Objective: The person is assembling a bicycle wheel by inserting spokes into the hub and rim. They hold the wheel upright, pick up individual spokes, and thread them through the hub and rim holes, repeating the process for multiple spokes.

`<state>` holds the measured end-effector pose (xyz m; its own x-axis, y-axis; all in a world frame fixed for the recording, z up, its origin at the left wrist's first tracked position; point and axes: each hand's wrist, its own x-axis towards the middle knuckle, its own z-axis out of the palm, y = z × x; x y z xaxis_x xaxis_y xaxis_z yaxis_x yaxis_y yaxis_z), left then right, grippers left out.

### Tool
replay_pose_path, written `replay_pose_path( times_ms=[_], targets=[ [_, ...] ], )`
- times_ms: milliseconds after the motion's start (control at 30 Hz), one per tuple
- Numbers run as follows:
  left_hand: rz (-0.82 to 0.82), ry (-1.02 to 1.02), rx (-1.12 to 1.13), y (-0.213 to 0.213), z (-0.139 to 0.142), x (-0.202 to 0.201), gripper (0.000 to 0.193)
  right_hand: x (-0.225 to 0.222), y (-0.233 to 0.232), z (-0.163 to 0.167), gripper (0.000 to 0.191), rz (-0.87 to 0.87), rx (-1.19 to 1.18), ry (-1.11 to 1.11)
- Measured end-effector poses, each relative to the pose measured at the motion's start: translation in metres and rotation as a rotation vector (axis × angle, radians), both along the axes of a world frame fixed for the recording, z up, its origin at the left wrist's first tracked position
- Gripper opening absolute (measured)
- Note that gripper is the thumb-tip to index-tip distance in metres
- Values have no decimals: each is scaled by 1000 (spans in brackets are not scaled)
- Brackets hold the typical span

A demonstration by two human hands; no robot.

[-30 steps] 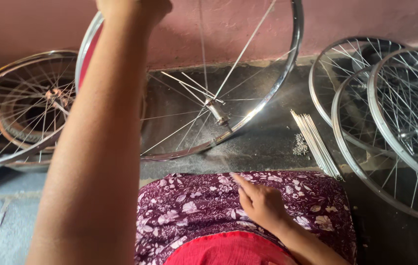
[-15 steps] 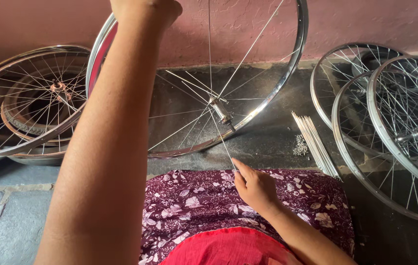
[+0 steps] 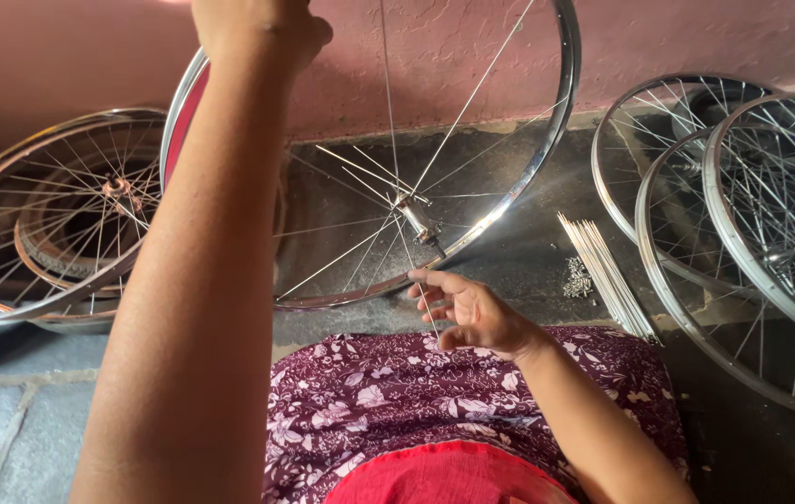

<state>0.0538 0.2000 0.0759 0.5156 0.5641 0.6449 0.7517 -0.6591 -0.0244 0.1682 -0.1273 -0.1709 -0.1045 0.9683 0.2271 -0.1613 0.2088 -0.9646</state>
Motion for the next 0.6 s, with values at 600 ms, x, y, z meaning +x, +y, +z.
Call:
replay_pose_path(
  times_ms=[600],
  targets=[
    [60, 40, -116, -4, 17, -15, 37, -37, 17, -60, 54, -222, -16, -36]
  ],
)
